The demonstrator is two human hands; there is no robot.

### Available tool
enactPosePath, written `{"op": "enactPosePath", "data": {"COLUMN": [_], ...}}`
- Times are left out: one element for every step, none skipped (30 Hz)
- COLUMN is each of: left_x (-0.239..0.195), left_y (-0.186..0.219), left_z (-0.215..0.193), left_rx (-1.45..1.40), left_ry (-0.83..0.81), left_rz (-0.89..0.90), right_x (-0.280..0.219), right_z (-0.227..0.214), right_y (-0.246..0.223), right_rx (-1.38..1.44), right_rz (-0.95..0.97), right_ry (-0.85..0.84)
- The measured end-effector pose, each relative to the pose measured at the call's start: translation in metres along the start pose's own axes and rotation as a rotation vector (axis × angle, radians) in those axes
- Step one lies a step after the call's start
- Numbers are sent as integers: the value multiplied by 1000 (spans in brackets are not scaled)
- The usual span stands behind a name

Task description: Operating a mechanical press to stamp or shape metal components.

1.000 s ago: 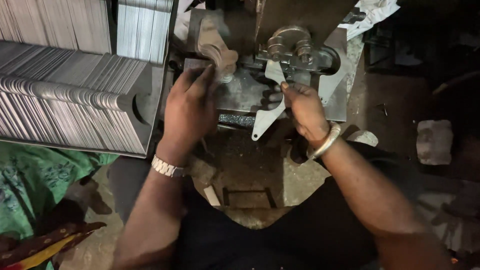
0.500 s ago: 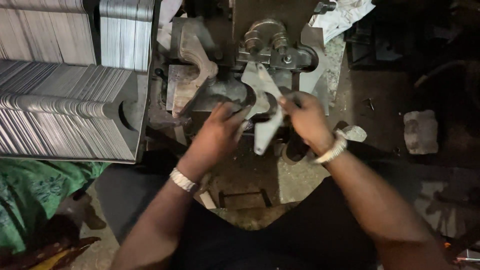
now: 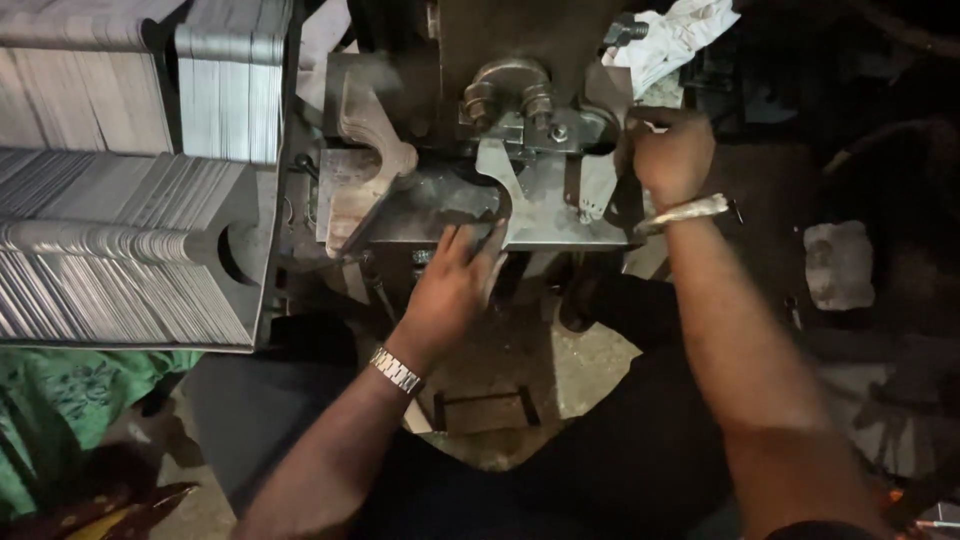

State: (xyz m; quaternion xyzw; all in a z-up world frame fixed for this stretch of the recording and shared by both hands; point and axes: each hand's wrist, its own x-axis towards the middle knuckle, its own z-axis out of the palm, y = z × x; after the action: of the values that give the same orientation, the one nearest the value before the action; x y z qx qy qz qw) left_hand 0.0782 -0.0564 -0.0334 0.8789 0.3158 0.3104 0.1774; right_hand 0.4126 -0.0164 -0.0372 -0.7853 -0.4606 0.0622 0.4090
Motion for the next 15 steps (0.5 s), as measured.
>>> {"op": "enactPosePath", "data": {"left_x": [0, 0, -1, 1, 0, 0, -1, -1, -1, 0, 0, 1, 2, 0, -1], "left_y": [2, 2, 3, 3, 0, -1, -3, -3, -3, -2, -2, -1, -1, -3, -4], "left_z": [-3, -2, -2, -2, -1, 1, 1, 0, -1, -3, -5, -6, -6, -6, -5], "left_rx": [-16, -22, -9, 9, 9, 23, 38, 39, 27, 18, 23, 7, -8, -7, 0], "left_ry": [6, -3, 9, 32, 35, 27, 20, 27, 27, 29, 37, 90, 142, 143, 138], "left_rz": [-2, -4, 2, 10, 9, 31, 52, 46, 52, 61, 57, 89, 120, 122, 128], "right_x": [-1, -6, -12, -13, -21, -27, -34, -50, -66, -82, -98, -114, -130, -135, -140], "right_z": [3, 2, 1, 0, -4, -9, -13, -17, -21, -25, -20, -14, -9, -6, -2], "right_y": [3, 5, 7, 5, -3, -11, -20, -32, -45, -57, -64, -70, -76, -86, -95], "right_rx": [-91, -95, -108, -117, -118, -77, -36, -35, -12, 13, 16, 22, 27, 26, -9], "right_rz": [-49, -40, -125, -221, -224, -244, -264, -272, -276, -282, -291, -321, -353, -354, -441], "right_ry": [48, 44, 101, 160, 159, 190, 219, 214, 149, 88, 85, -43, -171, -170, -249]}}
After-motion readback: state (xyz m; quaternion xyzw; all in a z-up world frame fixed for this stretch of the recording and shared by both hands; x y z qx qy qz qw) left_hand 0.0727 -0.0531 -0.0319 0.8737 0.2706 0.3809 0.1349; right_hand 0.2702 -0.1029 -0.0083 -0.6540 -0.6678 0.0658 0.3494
